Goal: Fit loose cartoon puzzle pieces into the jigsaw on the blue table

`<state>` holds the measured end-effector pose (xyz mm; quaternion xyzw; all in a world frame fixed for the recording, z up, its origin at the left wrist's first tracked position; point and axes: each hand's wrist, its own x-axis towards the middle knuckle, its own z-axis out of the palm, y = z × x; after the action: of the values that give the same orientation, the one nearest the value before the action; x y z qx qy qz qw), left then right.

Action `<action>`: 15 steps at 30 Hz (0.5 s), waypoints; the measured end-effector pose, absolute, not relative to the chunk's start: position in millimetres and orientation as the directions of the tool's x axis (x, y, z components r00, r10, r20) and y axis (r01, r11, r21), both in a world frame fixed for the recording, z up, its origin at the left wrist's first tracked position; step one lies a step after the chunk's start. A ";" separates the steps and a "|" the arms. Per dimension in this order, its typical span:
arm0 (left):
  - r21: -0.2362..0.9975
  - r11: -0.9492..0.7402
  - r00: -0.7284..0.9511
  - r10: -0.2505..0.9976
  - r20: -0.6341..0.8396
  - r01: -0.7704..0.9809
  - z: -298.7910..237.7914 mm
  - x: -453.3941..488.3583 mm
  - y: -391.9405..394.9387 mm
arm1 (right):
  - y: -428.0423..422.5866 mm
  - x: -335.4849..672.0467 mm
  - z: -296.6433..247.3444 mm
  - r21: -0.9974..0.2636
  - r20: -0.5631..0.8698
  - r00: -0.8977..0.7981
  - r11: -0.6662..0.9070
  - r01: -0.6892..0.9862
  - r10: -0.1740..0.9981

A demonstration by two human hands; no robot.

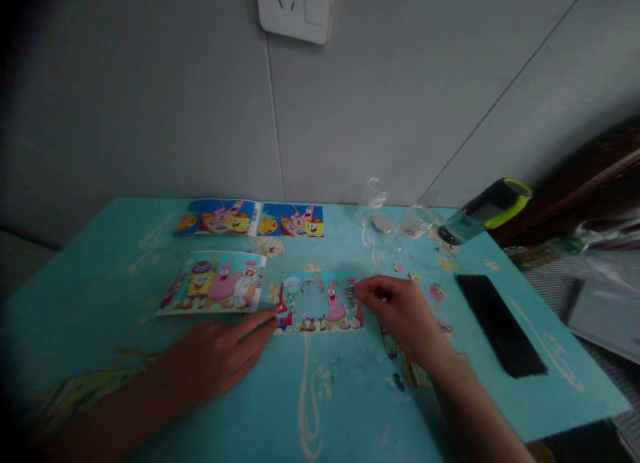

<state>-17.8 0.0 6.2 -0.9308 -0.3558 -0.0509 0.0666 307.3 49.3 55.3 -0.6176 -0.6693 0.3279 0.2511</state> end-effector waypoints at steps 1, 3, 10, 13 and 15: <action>-0.092 -0.739 0.743 0.655 0.138 0.668 6.3 -18.0 -0.5 | 54.7 290.4 53.7 -0.752 -0.089 -0.158 0.038 0.658 0.983; -0.098 -0.736 0.742 0.658 0.131 0.670 7.1 -17.9 -1.3 | 66.5 265.9 48.8 -0.755 -0.113 -0.208 0.053 0.654 0.972; -0.135 -0.726 0.738 0.664 0.116 0.674 8.7 -14.9 -0.8 | 86.6 245.9 29.8 -0.740 -0.195 -0.217 0.002 0.673 0.956; -0.142 -0.725 0.739 0.663 0.121 0.674 9.0 -14.9 -1.9 | 82.3 243.1 23.1 -0.720 -0.146 -0.223 0.051 0.692 0.964; -0.140 -0.726 0.739 0.661 0.128 0.674 10.1 -14.8 -2.6 | 78.6 241.3 20.8 -0.702 -0.097 -0.227 0.095 0.706 0.969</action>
<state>-14.8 -2.6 10.1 -0.9283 -0.3595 -0.0344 0.0889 241.3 78.6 20.8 -0.5881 -0.7120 0.3263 0.2017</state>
